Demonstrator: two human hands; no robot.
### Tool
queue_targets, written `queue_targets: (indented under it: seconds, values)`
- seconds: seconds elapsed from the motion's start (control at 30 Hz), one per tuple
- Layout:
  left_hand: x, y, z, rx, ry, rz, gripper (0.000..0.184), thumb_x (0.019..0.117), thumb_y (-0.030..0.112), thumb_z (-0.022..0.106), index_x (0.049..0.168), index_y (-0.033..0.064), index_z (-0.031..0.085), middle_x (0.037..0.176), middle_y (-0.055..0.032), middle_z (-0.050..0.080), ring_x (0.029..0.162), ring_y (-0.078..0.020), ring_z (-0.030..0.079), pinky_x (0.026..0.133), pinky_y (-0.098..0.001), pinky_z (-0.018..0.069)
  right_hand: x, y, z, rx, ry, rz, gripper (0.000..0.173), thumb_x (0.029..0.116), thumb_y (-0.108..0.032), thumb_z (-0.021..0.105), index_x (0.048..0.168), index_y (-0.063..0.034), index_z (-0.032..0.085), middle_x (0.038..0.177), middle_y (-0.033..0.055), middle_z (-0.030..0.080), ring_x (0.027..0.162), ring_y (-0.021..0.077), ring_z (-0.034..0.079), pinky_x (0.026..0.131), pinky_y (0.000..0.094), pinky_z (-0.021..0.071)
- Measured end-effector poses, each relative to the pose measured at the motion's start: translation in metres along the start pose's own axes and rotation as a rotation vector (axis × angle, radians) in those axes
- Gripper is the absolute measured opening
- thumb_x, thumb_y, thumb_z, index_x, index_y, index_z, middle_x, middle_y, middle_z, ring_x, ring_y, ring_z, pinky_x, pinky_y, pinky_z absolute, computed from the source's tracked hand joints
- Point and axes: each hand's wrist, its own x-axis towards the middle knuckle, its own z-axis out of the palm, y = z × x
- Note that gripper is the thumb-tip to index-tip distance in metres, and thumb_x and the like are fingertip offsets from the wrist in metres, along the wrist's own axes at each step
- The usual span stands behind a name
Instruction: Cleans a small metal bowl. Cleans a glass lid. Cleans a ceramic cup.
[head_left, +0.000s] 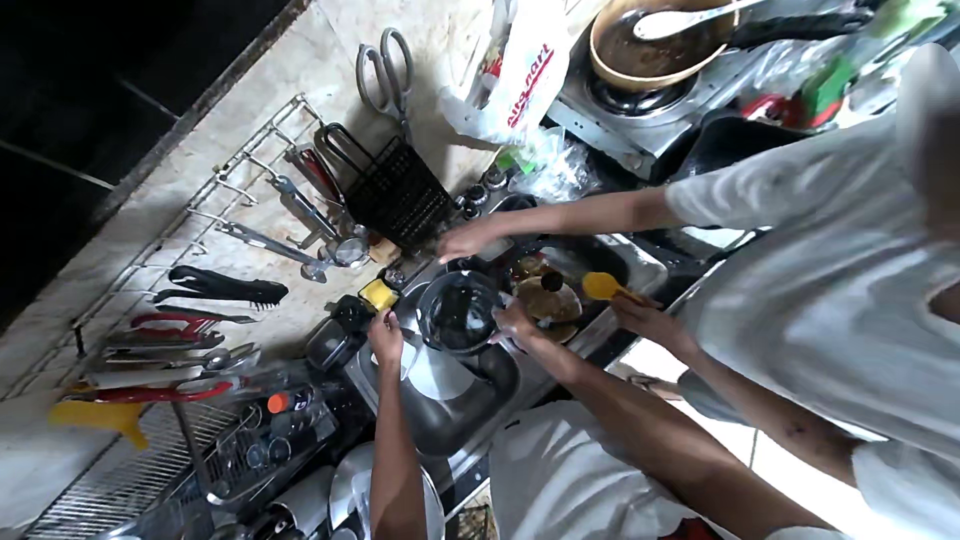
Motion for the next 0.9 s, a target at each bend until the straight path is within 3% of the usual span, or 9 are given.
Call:
queue_targets:
  seconds: [0.13,0.23,0.33,0.47,0.53,0.6,0.73,0.83,0.9]
  values:
    - [0.032,0.028,0.014,0.177,-0.019,0.075,0.045,0.1045,0.02,0.055,0.145,0.0008,0.052,0.145,-0.0275,0.052,0.132,-0.0421,0.054,0.111,-0.0546,0.0452,0.013,-0.011,-0.019,-0.001,0.108,-0.036,0.047,0.1045,-0.011,0.053,0.151,-0.0105,0.047,0.13,0.0263,0.061,0.089,0.0372,0.074,0.067,0.0534,0.0653]
    - [0.07,0.037,0.035,0.344,-0.057,0.149,0.05,0.1055,0.022,0.054,0.151,0.0017,0.045,0.151,-0.0282,0.045,0.137,-0.0448,0.049,0.111,-0.0572,0.0443,0.022,-0.014,-0.031,0.004,0.157,-0.073,0.046,0.1048,-0.01,0.052,0.15,-0.0122,0.048,0.127,0.0254,0.064,0.084,0.0358,0.075,0.065,0.0527,0.0651]
    - [0.097,0.044,0.05,0.478,-0.087,0.133,0.048,0.1014,0.021,0.061,0.146,0.0049,0.053,0.152,-0.0307,0.042,0.131,-0.0474,0.052,0.106,-0.0589,0.0483,0.032,-0.01,-0.04,0.001,0.189,-0.095,0.048,0.1043,-0.01,0.053,0.151,-0.0129,0.047,0.121,0.0234,0.066,0.074,0.0324,0.075,0.06,0.0494,0.0656]
    - [0.113,0.04,0.059,0.601,-0.071,0.059,0.046,0.096,0.009,0.063,0.141,0.0024,0.056,0.141,-0.031,0.053,0.129,-0.0463,0.055,0.104,-0.0569,0.0504,0.048,-0.002,-0.051,-0.043,0.213,-0.103,0.053,0.1027,-0.012,0.055,0.154,-0.0174,0.046,0.121,0.0233,0.067,0.079,0.0331,0.076,0.065,0.0511,0.0665]
    - [0.116,0.038,0.057,0.592,-0.095,0.054,0.046,0.098,0.009,0.06,0.143,0.0007,0.054,0.142,-0.0304,0.053,0.13,-0.0453,0.055,0.105,-0.0555,0.0502,0.049,-0.001,-0.053,-0.044,0.203,-0.106,0.053,0.1028,-0.012,0.055,0.155,-0.0177,0.045,0.12,0.0236,0.067,0.08,0.033,0.076,0.066,0.0506,0.0664]
    - [0.117,0.038,0.054,0.614,-0.148,0.048,0.045,0.103,0.019,0.057,0.142,-0.0025,0.052,0.144,-0.0308,0.051,0.131,-0.0453,0.054,0.106,-0.0562,0.0492,0.046,0.001,-0.054,-0.038,0.183,-0.109,0.056,0.1029,-0.012,0.055,0.157,-0.0196,0.041,0.119,0.0228,0.068,0.077,0.0317,0.076,0.064,0.0491,0.0662]
    - [0.12,0.051,0.044,0.588,-0.15,-0.041,0.053,0.104,0.046,0.054,0.123,-0.0014,0.066,0.127,-0.0278,0.065,0.12,-0.0434,0.063,0.1,-0.0597,0.0512,0.046,0.007,-0.051,-0.059,0.194,-0.129,0.052,0.1021,-0.012,0.056,0.153,-0.0151,0.047,0.115,0.0214,0.07,0.078,0.0296,0.076,0.066,0.0479,0.0669]
    - [0.122,0.058,0.048,0.545,-0.091,-0.11,0.059,0.1032,0.05,0.053,0.124,-0.0033,0.065,0.125,-0.0284,0.065,0.119,-0.0431,0.064,0.1,-0.0593,0.0513,0.049,0.012,-0.054,-0.131,0.191,-0.144,0.05,0.1013,-0.014,0.057,0.151,-0.0135,0.049,0.119,0.0215,0.069,0.089,0.0313,0.075,0.076,0.051,0.0646]
    - [0.125,0.055,0.055,0.546,-0.051,-0.124,0.057,0.1038,0.047,0.053,0.13,-0.0033,0.062,0.126,-0.0283,0.065,0.119,-0.0427,0.064,0.099,-0.058,0.052,0.05,0.013,-0.055,-0.131,0.188,-0.148,0.05,0.1014,-0.014,0.058,0.151,-0.0126,0.05,0.119,0.0209,0.069,0.086,0.0298,0.076,0.072,0.0486,0.066]
